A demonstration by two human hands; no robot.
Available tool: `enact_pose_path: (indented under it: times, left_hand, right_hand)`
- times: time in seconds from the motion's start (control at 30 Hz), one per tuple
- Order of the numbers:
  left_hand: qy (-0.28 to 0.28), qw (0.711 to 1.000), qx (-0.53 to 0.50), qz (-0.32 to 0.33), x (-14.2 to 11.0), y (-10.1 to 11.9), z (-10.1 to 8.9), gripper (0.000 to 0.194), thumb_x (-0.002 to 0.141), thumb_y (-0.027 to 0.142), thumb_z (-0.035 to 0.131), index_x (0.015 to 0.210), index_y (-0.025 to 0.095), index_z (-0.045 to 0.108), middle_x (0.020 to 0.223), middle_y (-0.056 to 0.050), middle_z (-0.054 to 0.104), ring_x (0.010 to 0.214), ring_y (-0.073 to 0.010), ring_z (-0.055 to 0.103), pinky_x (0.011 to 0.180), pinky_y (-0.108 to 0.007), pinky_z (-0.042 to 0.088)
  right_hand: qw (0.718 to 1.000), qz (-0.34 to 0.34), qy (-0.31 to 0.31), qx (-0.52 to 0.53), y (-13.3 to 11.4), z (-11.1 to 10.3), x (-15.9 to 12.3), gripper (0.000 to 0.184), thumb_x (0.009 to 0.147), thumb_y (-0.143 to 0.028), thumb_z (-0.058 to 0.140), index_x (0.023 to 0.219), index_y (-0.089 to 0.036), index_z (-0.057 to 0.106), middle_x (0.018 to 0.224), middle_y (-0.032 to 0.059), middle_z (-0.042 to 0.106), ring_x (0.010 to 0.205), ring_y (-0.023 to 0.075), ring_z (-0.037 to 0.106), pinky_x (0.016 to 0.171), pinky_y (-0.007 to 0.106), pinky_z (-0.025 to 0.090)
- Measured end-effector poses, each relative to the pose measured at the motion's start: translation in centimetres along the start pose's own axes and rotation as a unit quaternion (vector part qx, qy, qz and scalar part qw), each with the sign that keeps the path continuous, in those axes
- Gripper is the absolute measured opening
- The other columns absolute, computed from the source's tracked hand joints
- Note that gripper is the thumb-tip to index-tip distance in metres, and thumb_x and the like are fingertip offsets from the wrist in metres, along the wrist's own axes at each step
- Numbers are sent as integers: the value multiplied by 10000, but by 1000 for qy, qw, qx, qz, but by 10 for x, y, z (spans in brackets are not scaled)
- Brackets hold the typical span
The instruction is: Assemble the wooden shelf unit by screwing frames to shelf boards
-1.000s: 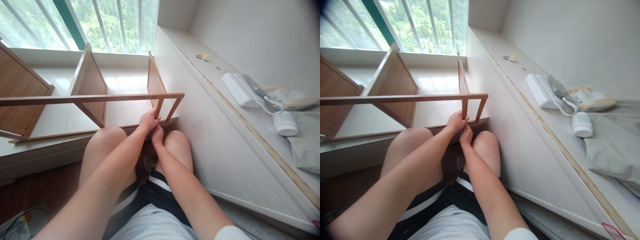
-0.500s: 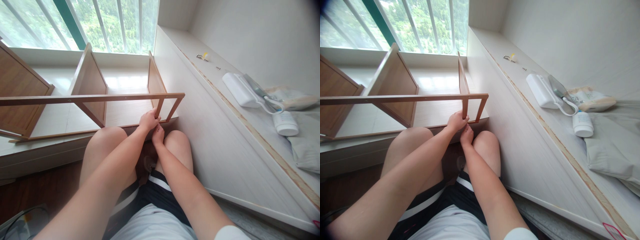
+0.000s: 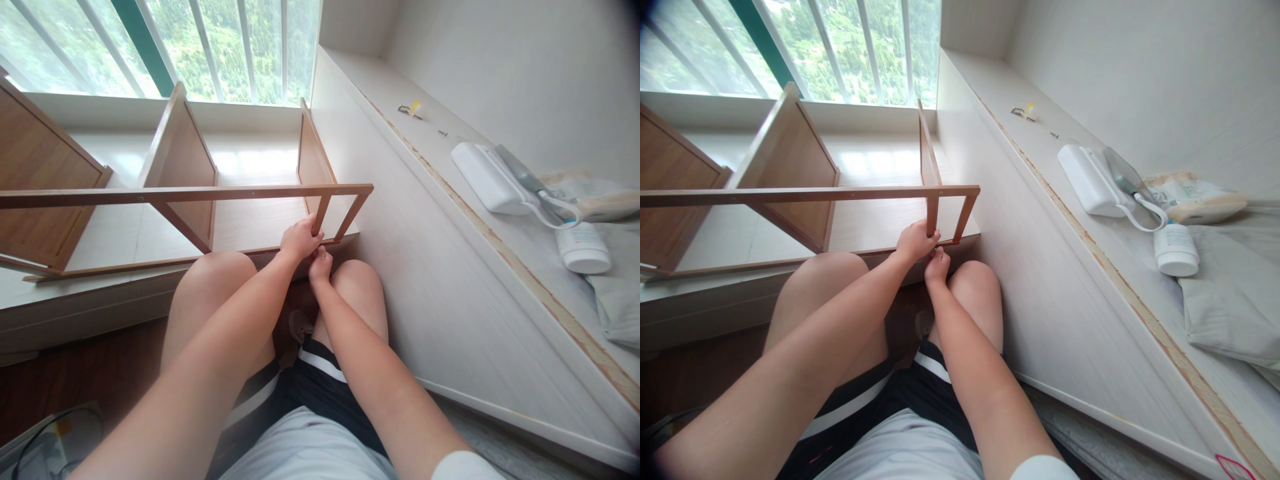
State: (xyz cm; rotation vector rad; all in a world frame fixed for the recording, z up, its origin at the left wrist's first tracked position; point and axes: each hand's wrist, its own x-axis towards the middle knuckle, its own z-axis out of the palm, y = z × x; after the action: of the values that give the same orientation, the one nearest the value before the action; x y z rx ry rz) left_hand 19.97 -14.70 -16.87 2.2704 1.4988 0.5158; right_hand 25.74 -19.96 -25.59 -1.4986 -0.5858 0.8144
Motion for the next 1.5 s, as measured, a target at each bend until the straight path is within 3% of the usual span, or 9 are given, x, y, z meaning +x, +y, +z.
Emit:
enact_pose_path:
  times: [0.13,0.37,0.47,0.57,0.77,1.1,1.5]
  left_hand:
    - [-4,1000,8,-7,-1,2,-2,299,862,395,436,1077,251,585,984,-61,683,928,-229,640,785,-310,467]
    - [-4,1000,-7,-12,-1,2,-2,305,862,403,441,1092,256,577,1003,-66,678,953,-238,636,808,-319,460]
    - [-9,1000,-17,-9,-1,2,-2,294,859,396,449,1085,265,583,1006,-62,680,951,-241,637,812,-327,462]
    - [-16,1000,-5,-19,-1,3,-3,286,858,384,456,1086,269,585,1009,-53,685,962,-232,636,823,-314,464]
    - [-13,1000,-3,-8,-2,4,-5,290,858,377,451,1082,257,591,1008,-59,685,968,-232,636,828,-312,464]
    - [-16,1000,-3,-18,-2,5,-6,288,848,370,467,1086,266,592,1025,-53,689,984,-228,635,839,-307,464]
    - [-7,1000,-8,5,-1,1,-3,288,856,402,444,1068,263,582,997,-49,691,937,-221,641,804,-300,462]
  right_hand:
    - [996,58,-5,66,-3,2,-3,354,917,-378,275,592,-241,309,428,-57,329,371,106,294,375,237,255]
    - [987,101,-103,68,-3,13,-20,326,891,-340,331,582,-245,286,414,-67,274,355,100,233,363,241,220]
    - [995,72,-58,37,-6,10,-19,363,924,-405,276,606,-238,330,446,-56,328,393,110,293,397,237,264]
    - [999,1,-21,-39,-8,1,-16,428,943,-455,234,623,-221,397,499,-28,414,468,127,385,461,239,319]
    - [975,-119,-15,-189,-7,-7,-17,439,965,-393,241,651,-203,483,597,4,526,564,151,453,561,245,327]
    - [959,-110,-5,-263,-4,-7,-16,439,977,-369,216,718,-202,530,664,42,589,614,184,511,596,267,354]
    - [931,-130,13,-341,0,-8,-16,302,962,-340,271,864,-196,517,751,67,600,668,213,531,600,280,329]
